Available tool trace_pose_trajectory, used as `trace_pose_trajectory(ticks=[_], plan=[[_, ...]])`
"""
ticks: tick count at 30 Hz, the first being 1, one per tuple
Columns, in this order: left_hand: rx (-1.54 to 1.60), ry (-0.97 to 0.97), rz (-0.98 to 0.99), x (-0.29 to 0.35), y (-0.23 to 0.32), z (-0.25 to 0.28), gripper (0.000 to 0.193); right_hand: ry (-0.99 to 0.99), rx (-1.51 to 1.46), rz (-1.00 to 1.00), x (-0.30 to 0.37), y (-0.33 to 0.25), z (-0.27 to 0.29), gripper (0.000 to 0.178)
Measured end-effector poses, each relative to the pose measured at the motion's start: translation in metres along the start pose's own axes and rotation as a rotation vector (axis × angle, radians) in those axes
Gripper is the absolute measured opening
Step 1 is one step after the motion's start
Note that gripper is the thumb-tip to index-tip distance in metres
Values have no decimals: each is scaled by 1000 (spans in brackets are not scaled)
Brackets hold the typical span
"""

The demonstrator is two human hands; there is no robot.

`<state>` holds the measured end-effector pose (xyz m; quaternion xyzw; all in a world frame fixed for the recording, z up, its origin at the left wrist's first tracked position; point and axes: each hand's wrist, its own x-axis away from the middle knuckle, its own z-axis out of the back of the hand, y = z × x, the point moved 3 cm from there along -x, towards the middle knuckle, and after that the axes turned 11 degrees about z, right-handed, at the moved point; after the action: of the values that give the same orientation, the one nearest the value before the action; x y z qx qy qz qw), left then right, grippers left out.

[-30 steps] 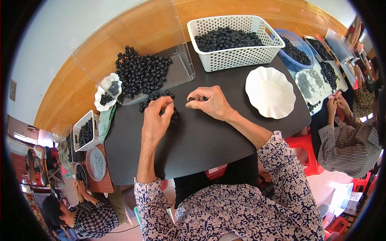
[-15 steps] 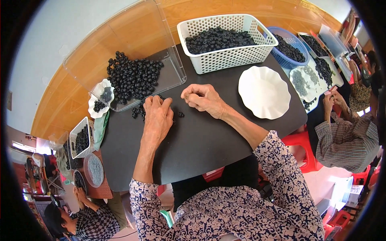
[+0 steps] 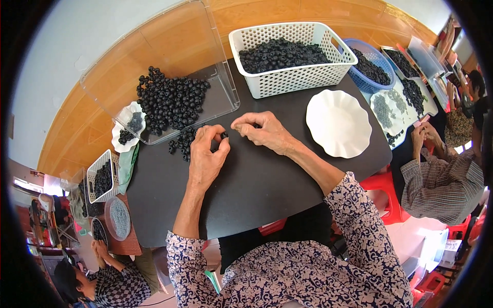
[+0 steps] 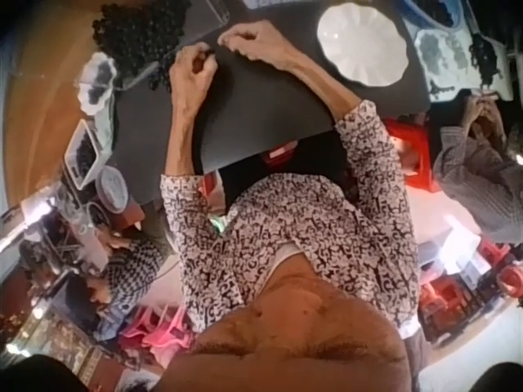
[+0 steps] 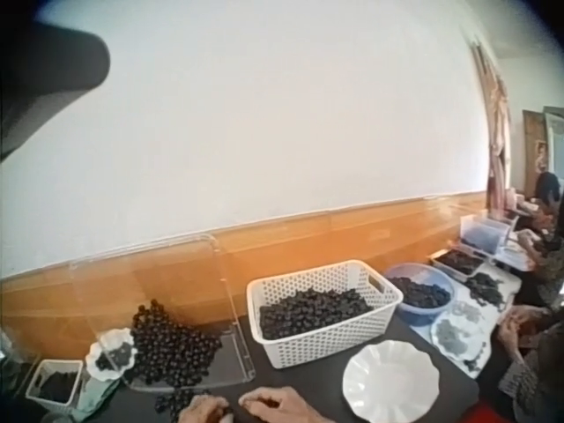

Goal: The person sorts small rubber or plastic parts by hand, taking them from a large pile and placing them into a plastic container.

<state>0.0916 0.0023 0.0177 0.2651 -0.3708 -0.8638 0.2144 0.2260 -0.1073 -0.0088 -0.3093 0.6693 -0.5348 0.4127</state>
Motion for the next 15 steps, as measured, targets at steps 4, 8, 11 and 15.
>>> trace_pose_trajectory(ticks=[4, 8, 11, 15], plan=[[49, 66, -104, 6, 12, -5, 24, -135, -171, -123, 3, 10, -7, 25], [-46, 93, -193, 9, 15, -4, 26, -182, -418, -144, 4, 7, -15, 31], [-104, 121, -210, 10, 13, -5, 27, -156, -401, -158, 3, 11, -13, 31], [-123, 96, -157, 9, 10, -8, 28, -127, -343, -162, 2, 15, -8, 29]])
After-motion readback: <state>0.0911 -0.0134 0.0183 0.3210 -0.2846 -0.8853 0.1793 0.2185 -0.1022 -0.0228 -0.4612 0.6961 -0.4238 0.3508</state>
